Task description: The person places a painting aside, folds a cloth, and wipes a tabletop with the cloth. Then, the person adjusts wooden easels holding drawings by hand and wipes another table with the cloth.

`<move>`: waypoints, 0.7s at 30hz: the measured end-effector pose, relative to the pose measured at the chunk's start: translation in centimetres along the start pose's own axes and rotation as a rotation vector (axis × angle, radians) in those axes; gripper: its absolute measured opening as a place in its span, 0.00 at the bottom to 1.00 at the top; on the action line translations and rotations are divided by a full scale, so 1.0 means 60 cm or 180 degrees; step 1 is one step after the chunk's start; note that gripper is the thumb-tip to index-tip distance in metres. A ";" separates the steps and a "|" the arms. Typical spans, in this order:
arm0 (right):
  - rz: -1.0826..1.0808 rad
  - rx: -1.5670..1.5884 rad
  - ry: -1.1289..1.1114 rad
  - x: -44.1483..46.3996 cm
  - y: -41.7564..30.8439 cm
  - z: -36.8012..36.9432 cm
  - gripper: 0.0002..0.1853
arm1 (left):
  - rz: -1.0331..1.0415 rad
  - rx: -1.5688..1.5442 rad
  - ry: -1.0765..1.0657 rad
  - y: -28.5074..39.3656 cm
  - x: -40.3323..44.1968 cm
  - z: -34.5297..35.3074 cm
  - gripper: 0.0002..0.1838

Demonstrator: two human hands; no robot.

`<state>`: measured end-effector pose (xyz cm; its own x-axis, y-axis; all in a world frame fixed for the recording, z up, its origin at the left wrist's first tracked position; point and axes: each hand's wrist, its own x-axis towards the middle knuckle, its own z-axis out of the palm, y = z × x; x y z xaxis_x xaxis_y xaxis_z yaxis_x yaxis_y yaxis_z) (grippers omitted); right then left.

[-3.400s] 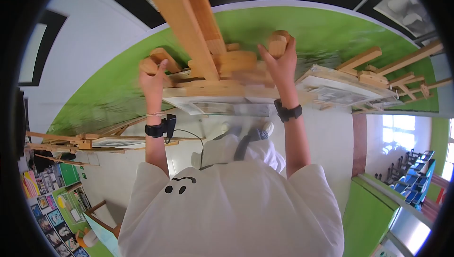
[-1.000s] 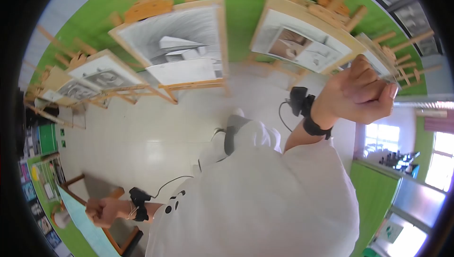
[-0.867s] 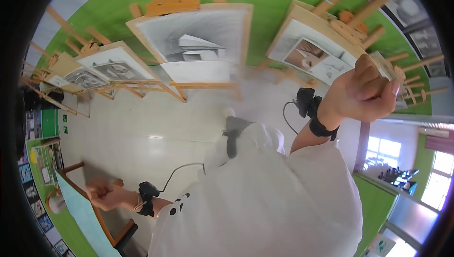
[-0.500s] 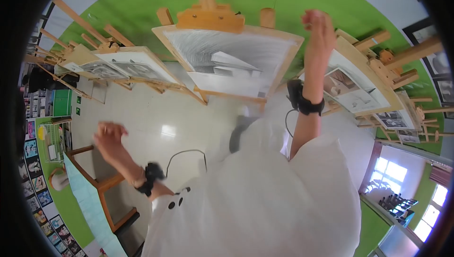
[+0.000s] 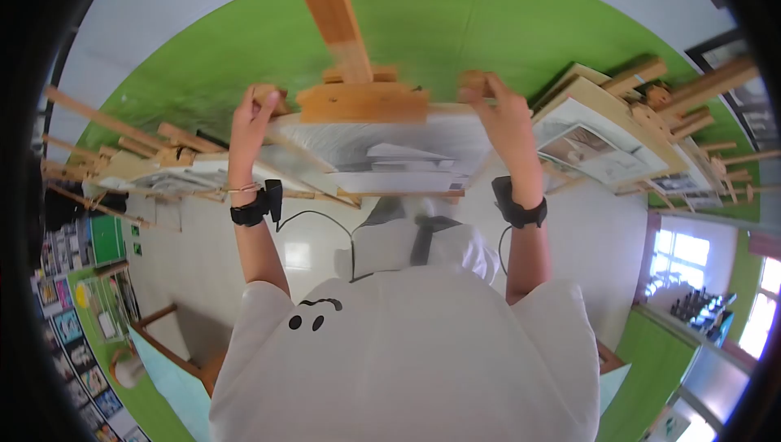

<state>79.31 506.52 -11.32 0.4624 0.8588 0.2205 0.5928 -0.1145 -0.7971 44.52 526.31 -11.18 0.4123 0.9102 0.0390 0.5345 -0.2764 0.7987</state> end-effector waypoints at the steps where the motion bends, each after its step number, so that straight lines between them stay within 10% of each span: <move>1: 0.0150 -0.0275 -0.0032 -0.002 -0.006 -0.001 0.18 | 0.0264 -0.0415 -0.0132 -0.012 0.014 0.000 0.18; 21: -0.0929 -0.2062 0.1484 0.012 0.066 0.029 0.26 | 0.1153 -0.0373 0.0934 -0.048 0.038 0.072 0.22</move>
<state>80.84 507.55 -15.27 0.3725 0.6211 0.6896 0.9253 -0.3057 -0.2244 47.12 527.85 -16.00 0.3221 0.8150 0.4817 0.3011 -0.5706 0.7640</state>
